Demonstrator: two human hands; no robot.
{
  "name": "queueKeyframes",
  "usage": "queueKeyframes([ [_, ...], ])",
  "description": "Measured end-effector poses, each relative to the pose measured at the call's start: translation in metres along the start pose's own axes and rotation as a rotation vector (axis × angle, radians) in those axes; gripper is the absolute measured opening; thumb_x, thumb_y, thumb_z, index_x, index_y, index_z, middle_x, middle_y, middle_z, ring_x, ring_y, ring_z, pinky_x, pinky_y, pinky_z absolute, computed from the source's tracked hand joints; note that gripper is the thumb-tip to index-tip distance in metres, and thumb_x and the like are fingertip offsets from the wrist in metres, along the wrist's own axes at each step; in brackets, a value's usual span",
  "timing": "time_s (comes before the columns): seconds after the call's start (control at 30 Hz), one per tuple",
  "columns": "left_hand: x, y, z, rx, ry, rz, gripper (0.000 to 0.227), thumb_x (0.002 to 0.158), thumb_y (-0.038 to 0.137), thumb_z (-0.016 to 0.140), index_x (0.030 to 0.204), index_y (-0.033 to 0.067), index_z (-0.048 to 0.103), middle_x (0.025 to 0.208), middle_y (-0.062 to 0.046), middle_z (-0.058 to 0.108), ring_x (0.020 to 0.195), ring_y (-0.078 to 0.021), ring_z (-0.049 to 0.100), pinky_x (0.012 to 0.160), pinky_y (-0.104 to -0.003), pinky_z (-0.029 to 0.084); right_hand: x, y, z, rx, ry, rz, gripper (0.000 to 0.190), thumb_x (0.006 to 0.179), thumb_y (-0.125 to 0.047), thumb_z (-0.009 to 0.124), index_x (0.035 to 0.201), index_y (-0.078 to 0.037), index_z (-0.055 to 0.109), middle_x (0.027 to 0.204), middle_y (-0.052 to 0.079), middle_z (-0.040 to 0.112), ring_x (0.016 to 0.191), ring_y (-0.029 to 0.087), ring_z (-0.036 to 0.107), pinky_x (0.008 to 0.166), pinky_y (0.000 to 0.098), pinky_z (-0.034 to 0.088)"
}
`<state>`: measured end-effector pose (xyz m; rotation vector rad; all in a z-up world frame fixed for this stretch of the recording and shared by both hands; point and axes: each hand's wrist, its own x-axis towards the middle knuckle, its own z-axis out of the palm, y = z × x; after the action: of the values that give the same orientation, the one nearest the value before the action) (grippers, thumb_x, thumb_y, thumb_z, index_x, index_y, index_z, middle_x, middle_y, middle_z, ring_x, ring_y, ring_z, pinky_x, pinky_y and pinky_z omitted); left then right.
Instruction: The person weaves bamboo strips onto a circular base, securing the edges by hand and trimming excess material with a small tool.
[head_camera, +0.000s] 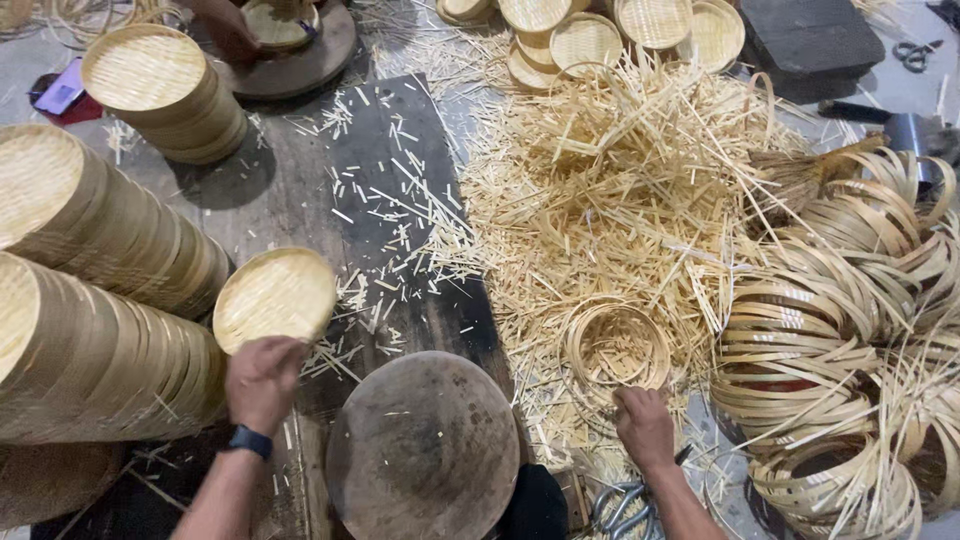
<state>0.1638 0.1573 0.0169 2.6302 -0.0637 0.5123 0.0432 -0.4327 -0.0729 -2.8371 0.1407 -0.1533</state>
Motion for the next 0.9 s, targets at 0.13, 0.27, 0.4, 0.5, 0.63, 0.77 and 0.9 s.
queueKeyframes([
  [0.13, -0.058, 0.064, -0.008, -0.116, -0.145, 0.182, 0.024, 0.075, 0.002, 0.073, 0.095, 0.0139, 0.08, 0.094, -0.012, 0.072, 0.091, -0.0296, 0.066, 0.082, -0.04, 0.054, 0.012, -0.031, -0.036, -0.007, 0.359, -0.121, 0.001, 0.09, -0.01, 0.069, 0.09, -0.008, 0.069, 0.088, 0.006, 0.072, 0.08, 0.022, 0.063, 0.072, 0.038, 0.052],
  [0.27, -0.14, 0.134, -0.002, -0.376, -0.208, 0.411, 0.038, 0.065, 0.0, 0.072, 0.1, 0.0135, 0.078, 0.087, -0.007, 0.068, 0.083, -0.0273, 0.064, 0.073, -0.042, 0.05, 0.03, -0.089, -0.066, 0.162, 0.408, -0.272, 0.003, 0.091, -0.006, 0.068, 0.091, -0.008, 0.07, 0.087, 0.007, 0.074, 0.076, 0.02, 0.065, 0.067, 0.0334, 0.052],
  [0.4, -0.185, 0.162, 0.005, -0.365, -0.403, 0.38, 0.031, 0.071, 0.005, 0.078, 0.101, 0.0106, 0.077, 0.085, -0.006, 0.063, 0.086, -0.0269, 0.062, 0.077, -0.042, 0.05, 0.029, -0.156, -0.08, 0.294, 0.31, -0.664, 0.017, 0.088, 0.001, 0.067, 0.099, -0.01, 0.073, 0.097, 0.007, 0.076, 0.087, 0.02, 0.07, 0.076, 0.0349, 0.057],
  [0.5, -0.187, 0.172, 0.0, -0.354, -0.343, 0.361, 0.028, 0.07, 0.018, 0.081, 0.096, 0.0117, 0.076, 0.09, -0.007, 0.067, 0.088, -0.0285, 0.063, 0.077, -0.042, 0.052, 0.031, -0.186, -0.093, 0.359, 0.207, -0.771, 0.025, 0.076, -0.003, 0.069, 0.101, -0.003, 0.073, 0.099, 0.01, 0.076, 0.086, 0.026, 0.07, 0.071, 0.0392, 0.056],
  [0.63, -0.149, 0.166, -0.017, -0.541, -0.338, -0.265, 0.039, 0.078, 0.028, 0.082, 0.111, 0.0083, 0.072, 0.109, -0.011, 0.073, 0.095, -0.0251, 0.068, 0.079, -0.038, 0.059, 0.026, -0.202, -0.096, 0.409, 0.143, -0.841, 0.03, 0.074, -0.007, 0.07, 0.103, -0.001, 0.072, 0.104, 0.011, 0.073, 0.091, 0.029, 0.07, 0.074, 0.0401, 0.057],
  [0.77, -0.064, 0.13, -0.025, -1.013, -0.306, -0.847, 0.057, 0.092, 0.031, 0.067, 0.144, 0.0146, 0.053, 0.135, -0.007, 0.065, 0.101, -0.0177, 0.074, 0.081, -0.032, 0.063, 0.019, -0.207, -0.094, 0.431, 0.088, -0.925, 0.021, 0.085, -0.007, 0.072, 0.106, -0.004, 0.073, 0.108, 0.012, 0.073, 0.097, 0.027, 0.071, 0.08, 0.0385, 0.058],
  [0.9, -0.019, 0.114, -0.014, -1.115, -0.413, -0.702, 0.05, 0.095, 0.018, 0.07, 0.142, 0.0066, 0.06, 0.117, -0.012, 0.075, 0.081, -0.0129, 0.067, 0.065, -0.025, 0.052, 0.012, -0.207, -0.104, 0.551, -0.07, -0.892, 0.021, 0.084, -0.008, 0.072, 0.105, -0.003, 0.072, 0.112, 0.014, 0.073, 0.104, 0.03, 0.071, 0.089, 0.0399, 0.059],
])
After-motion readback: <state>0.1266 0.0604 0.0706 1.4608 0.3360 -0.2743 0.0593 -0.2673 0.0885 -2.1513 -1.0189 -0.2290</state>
